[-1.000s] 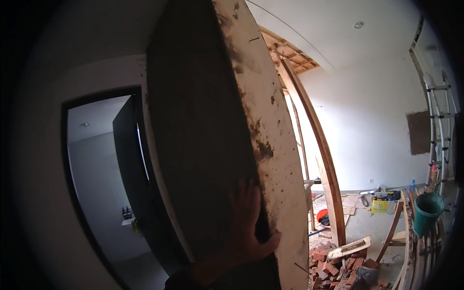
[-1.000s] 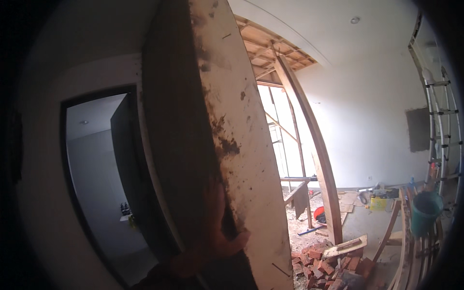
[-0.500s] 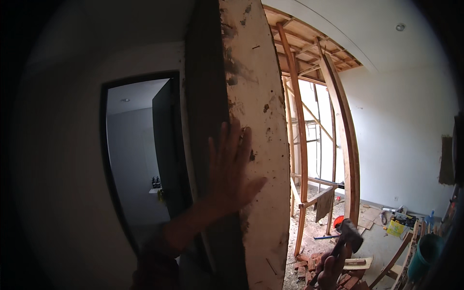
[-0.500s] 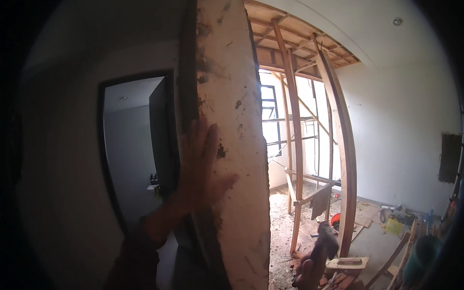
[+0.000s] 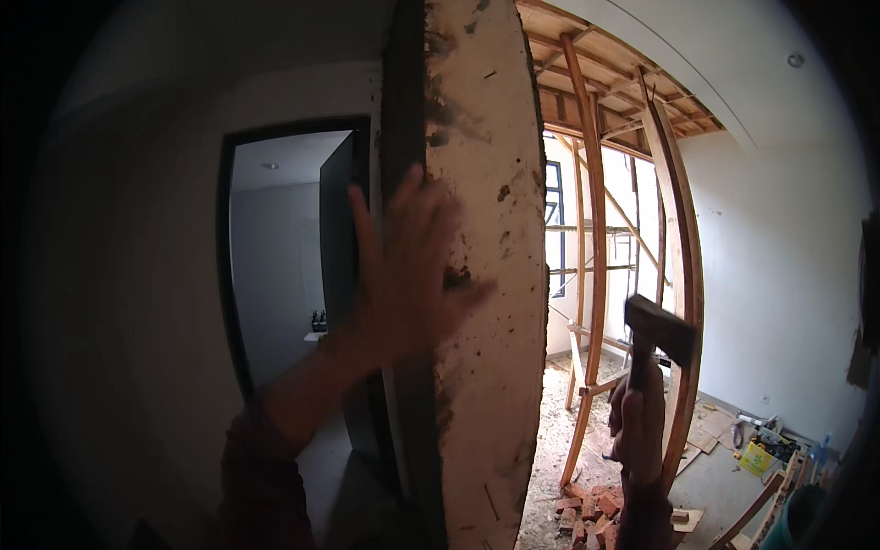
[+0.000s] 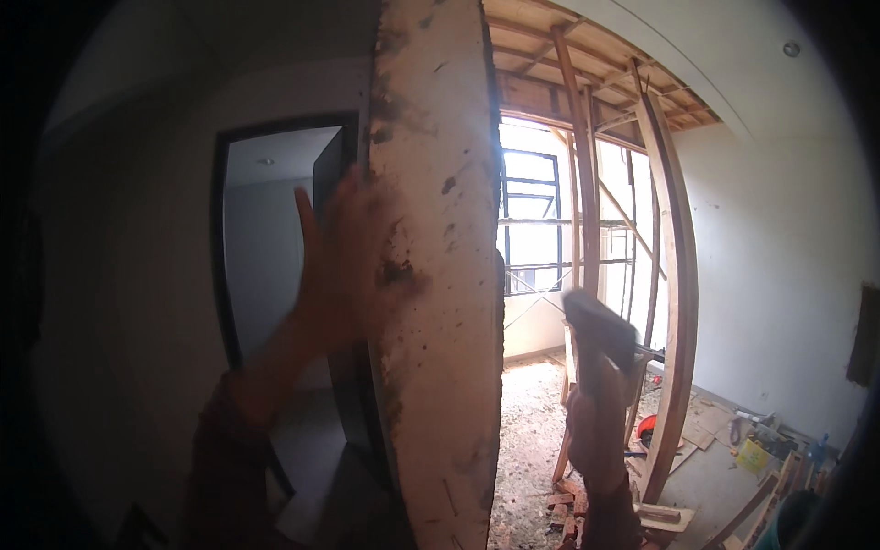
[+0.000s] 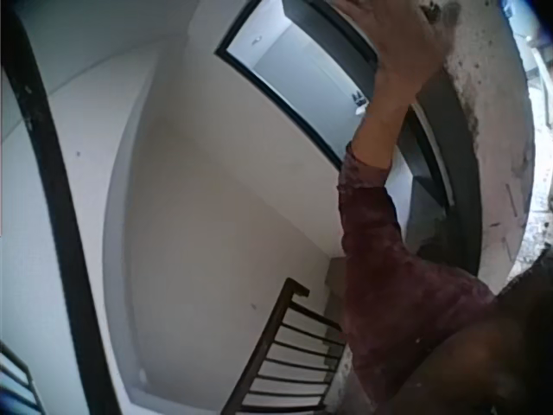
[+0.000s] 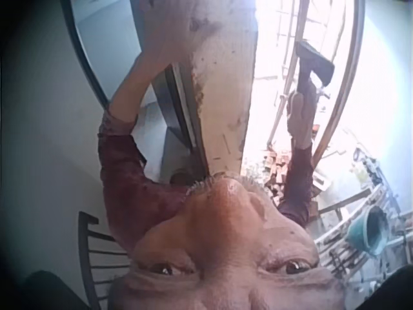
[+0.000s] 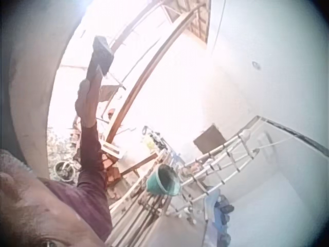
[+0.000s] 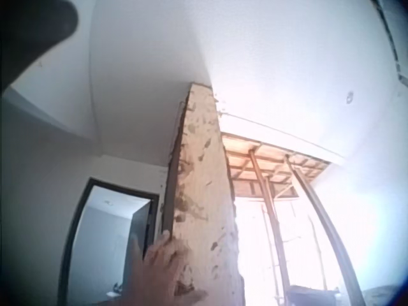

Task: The person secures wooden formwork to a plastered wall section using a hammer and nails, and later uses pliers to adjust protruding nails.

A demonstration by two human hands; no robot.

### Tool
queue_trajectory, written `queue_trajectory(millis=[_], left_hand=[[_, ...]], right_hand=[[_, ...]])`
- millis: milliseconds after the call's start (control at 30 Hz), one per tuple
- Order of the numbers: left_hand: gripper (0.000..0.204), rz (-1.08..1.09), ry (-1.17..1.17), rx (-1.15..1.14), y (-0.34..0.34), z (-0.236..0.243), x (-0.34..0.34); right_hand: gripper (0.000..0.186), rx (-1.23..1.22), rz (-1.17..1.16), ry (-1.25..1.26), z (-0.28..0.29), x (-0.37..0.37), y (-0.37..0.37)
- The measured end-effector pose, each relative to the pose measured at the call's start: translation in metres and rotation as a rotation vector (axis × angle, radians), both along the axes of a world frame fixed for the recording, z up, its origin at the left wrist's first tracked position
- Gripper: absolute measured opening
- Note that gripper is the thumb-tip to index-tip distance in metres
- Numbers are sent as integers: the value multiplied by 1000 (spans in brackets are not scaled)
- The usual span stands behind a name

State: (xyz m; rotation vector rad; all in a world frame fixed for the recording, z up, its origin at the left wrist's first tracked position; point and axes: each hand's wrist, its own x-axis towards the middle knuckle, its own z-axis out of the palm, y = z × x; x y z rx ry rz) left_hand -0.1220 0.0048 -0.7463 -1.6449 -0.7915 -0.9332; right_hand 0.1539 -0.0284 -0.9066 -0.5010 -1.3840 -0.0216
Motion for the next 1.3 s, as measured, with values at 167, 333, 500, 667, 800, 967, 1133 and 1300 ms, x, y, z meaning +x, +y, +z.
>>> queue_trajectory(millis=[167, 333, 500, 667, 800, 967, 1133, 1300], left_hand=[[91, -115, 29, 261, 27, 95, 6], [92, 91, 17, 258, 32, 103, 8], [86, 91, 23, 346, 34, 105, 11], [87, 160, 15, 368, 34, 108, 15], [86, 157, 43, 377, 31, 105, 9], [85, 166, 51, 395, 31, 103, 10], [85, 151, 40, 414, 35, 104, 9], [85, 158, 28, 404, 34, 103, 12]], right_hand=[[20, -128, -187, -154, 66, 18, 18], [32, 231, -87, -133, 132, 6, 66], [39, 589, -385, -278, 203, 6, 97], [38, 561, -466, -272, 252, 4, 120], [43, 663, -435, -249, 267, -5, 130], [43, 743, -473, -326, 292, -5, 137], [36, 538, -480, -271, 298, 0, 127], [31, 629, -85, -155, 285, 3, 137]])
